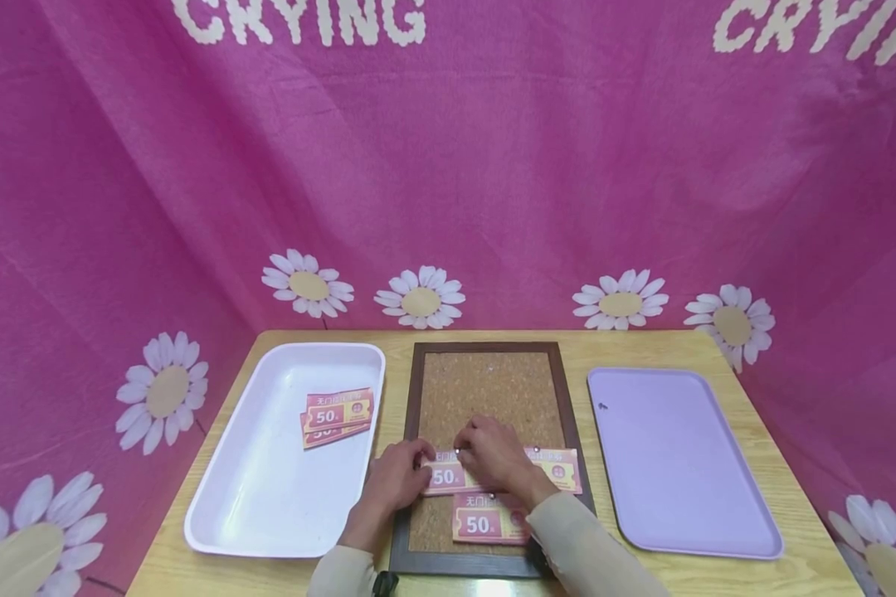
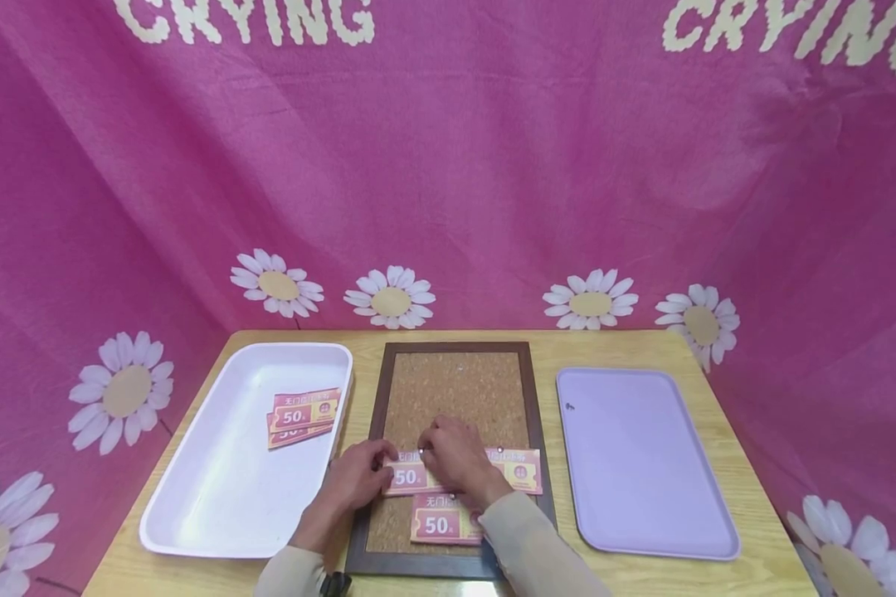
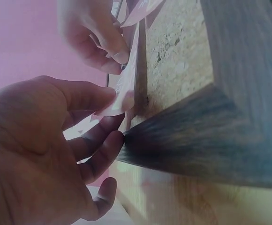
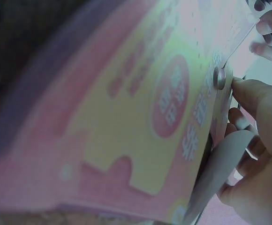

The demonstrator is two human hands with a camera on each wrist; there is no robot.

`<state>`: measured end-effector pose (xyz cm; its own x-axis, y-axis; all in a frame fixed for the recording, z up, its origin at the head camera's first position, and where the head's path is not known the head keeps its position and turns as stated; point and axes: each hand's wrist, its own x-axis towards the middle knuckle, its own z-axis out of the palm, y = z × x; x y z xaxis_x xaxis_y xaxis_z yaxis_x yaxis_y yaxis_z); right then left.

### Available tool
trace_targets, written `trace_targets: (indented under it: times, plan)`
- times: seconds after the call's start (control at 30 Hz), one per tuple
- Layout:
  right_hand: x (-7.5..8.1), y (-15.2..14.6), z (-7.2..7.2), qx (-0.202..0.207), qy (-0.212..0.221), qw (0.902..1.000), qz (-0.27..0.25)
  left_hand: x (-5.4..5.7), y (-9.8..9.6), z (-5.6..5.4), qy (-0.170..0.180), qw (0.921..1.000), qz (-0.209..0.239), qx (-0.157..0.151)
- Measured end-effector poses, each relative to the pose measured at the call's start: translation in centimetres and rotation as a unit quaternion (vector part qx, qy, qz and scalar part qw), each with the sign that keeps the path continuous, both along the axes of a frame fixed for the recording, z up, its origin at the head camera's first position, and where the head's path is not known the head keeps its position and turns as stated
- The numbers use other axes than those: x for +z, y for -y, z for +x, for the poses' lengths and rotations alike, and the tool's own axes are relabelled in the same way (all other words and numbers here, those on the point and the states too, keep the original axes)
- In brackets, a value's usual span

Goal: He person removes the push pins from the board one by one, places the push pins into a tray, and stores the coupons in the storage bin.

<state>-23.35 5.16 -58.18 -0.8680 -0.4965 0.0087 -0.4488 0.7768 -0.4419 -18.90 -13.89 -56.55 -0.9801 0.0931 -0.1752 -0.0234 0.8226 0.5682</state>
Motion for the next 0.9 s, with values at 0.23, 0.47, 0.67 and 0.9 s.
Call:
trace_targets:
  times: [0.23, 0.47, 0.67, 0.9]
  plan:
    - [0.02, 0.04, -0.12, 0.001, 0.003, 1.0, 0.004, 0.14, -0.05, 0.13, 0.002, 1.0, 0.001, -0.002]
    - [-0.19, -0.06, -0.11, 0.021, -0.031, 0.9992, 0.012, 0.3, 0.02, 0.01, -0.004, 1.0, -0.008, -0.002]
    - [-0.16, -0.07, -0.19, 0.027, -0.037, 0.9986, 0.026, 0.19, 0.01, -0.15, 0.001, 0.9999, -0.01, 0.006]
    - [-0.35, -0.02, -0.23, 0.022, -0.04, 0.9986, 0.028, 0.23, 0.01, 0.0, -0.005, 0.9999, -0.01, 0.005]
